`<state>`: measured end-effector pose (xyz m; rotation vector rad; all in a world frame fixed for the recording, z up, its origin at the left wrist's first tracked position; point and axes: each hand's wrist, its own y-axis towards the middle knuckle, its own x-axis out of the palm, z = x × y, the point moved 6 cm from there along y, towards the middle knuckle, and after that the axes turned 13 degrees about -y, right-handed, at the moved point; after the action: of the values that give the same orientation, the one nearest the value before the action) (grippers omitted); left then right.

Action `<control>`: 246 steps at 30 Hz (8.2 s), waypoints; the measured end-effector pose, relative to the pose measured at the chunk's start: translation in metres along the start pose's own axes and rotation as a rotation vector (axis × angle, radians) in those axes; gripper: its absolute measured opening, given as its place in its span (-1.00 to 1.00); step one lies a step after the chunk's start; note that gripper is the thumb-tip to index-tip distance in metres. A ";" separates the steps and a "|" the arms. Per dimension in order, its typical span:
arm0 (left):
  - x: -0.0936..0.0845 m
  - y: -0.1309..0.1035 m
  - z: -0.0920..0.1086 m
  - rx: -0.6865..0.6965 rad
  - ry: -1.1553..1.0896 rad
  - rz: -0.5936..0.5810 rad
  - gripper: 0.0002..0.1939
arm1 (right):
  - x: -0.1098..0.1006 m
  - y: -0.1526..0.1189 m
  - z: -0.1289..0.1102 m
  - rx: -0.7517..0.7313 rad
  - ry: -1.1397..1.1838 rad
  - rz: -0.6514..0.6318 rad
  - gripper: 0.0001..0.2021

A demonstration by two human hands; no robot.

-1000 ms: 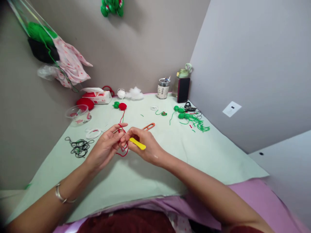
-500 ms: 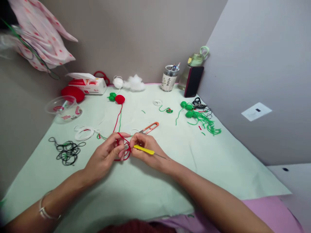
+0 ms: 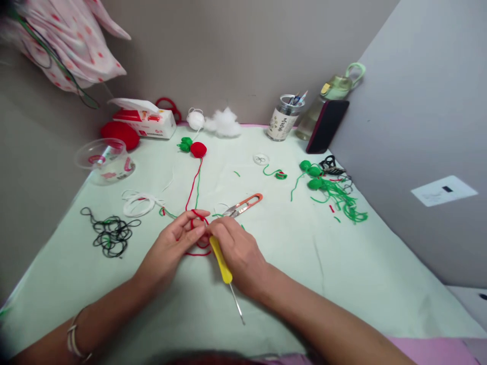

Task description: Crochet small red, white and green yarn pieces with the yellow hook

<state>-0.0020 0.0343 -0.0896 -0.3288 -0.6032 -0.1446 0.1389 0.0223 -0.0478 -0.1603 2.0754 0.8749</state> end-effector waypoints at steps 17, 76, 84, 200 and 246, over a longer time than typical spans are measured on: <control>0.011 -0.009 0.004 0.057 -0.192 -0.056 -0.76 | -0.007 -0.001 0.012 0.195 0.247 0.008 -0.84; -0.019 0.000 -0.011 0.145 0.228 -0.076 -0.70 | 0.014 -0.005 0.025 0.675 0.912 -0.368 -0.73; -0.019 0.002 -0.015 0.137 0.283 -0.072 -0.60 | 0.013 -0.003 0.030 0.657 0.914 -0.308 -0.73; -0.006 -0.007 -0.011 0.181 0.205 -0.057 -0.60 | 0.003 0.000 0.017 0.259 0.432 -0.224 -0.87; -0.019 0.003 -0.019 -0.044 0.156 -0.007 -0.61 | 0.004 0.000 0.021 0.340 0.346 -0.158 -0.79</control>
<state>-0.0064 0.0308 -0.1160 -0.3549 -0.4470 -0.1889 0.1505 0.0362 -0.0594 -0.3042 2.4592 0.4087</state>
